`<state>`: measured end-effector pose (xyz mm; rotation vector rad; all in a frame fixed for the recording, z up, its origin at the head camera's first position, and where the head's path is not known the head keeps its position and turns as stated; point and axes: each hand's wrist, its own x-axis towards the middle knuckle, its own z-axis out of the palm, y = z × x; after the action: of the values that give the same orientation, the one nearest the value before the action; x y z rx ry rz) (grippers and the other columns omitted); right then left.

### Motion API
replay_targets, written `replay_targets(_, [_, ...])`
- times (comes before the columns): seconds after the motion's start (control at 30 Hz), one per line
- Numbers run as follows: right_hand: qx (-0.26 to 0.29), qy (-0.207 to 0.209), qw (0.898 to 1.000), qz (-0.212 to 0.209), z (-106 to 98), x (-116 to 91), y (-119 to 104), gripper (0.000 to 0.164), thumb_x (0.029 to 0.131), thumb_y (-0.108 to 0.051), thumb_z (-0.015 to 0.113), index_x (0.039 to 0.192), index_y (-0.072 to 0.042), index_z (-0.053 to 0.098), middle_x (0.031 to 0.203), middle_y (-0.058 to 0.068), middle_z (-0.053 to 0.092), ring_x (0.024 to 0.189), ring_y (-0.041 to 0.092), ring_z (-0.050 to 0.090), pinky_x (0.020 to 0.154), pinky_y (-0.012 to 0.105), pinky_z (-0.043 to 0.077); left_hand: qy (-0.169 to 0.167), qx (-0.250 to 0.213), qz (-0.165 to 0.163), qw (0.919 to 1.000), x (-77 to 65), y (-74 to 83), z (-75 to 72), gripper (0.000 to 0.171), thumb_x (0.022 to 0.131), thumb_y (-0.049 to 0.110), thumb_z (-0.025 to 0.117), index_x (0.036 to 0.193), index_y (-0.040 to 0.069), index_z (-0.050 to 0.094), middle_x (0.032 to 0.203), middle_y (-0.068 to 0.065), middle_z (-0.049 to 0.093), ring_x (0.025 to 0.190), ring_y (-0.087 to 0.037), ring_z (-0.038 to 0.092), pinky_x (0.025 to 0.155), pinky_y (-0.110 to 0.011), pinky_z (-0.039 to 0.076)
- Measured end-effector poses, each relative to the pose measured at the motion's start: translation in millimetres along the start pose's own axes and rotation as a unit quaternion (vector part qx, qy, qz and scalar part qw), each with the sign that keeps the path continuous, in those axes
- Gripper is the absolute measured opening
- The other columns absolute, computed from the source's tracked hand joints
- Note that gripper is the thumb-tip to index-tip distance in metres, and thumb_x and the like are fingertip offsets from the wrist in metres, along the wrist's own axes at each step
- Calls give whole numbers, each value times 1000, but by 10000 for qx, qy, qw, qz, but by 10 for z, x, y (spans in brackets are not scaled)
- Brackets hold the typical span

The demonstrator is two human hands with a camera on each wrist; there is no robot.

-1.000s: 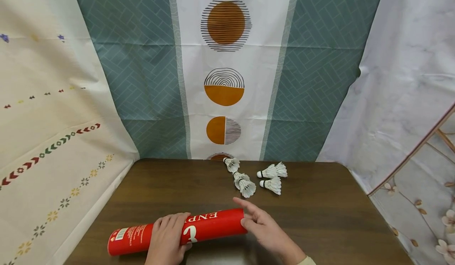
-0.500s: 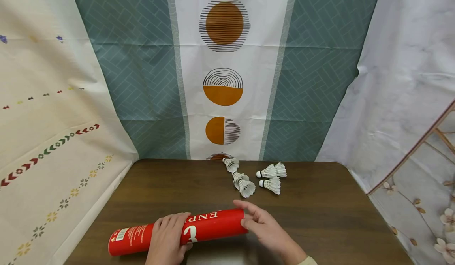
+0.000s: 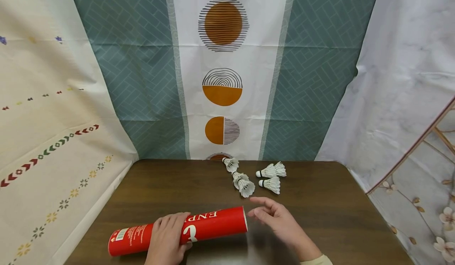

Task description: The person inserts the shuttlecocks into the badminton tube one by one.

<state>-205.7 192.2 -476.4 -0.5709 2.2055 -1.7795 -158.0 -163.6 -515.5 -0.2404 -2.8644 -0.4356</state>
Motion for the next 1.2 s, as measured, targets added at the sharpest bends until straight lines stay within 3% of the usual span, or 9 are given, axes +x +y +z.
replay_targets(0.2, [-41, 319, 9983, 485, -133, -15, 68, 53, 109, -23, 61, 156, -2, 48, 116, -6, 80, 99, 19, 70, 85, 31, 58, 42, 5, 30, 10000, -8, 1, 8, 91, 58, 32, 106, 135, 17, 61, 127, -4, 71, 116, -29, 61, 103, -62, 47])
replay_targets(0.37, [33, 238, 9979, 606, -194, -36, 97, 56, 110, -23, 61, 158, 0, 44, 116, -8, 80, 99, 17, 71, 85, 30, 58, 86, 22, 47, 9999, -10, 0, -1, 91, 58, 32, 106, 135, 17, 61, 126, -5, 72, 116, -29, 61, 103, -62, 47])
replay_targets(0.5, [8, 198, 9977, 652, -220, -56, 110, 57, 109, -23, 62, 158, 1, 43, 120, -2, 80, 102, 18, 71, 86, 31, 59, 96, 30, 44, 9999, -12, -2, -10, 91, 58, 33, 106, 135, 17, 61, 126, -5, 72, 116, -29, 61, 103, -61, 47])
replay_targets(0.77, [-283, 261, 9967, 708, -291, -48, 140, 61, 108, -23, 63, 159, 3, 41, 133, 28, 70, 102, 20, 72, 86, 31, 61, -3, -14, 9, 10000, -14, 0, -21, 91, 59, 33, 106, 136, 17, 60, 126, -5, 71, 116, -29, 61, 102, -62, 47])
replay_targets(1.2, [-1071, 417, 9903, 776, -352, 6, 190, 65, 106, -26, 68, 159, 1, 42, 131, 26, 73, 107, 31, 73, 82, 35, 62, 44, 22, 25, 10000, -17, -1, -14, 91, 58, 33, 106, 135, 17, 60, 126, -4, 71, 116, -29, 61, 103, -62, 48])
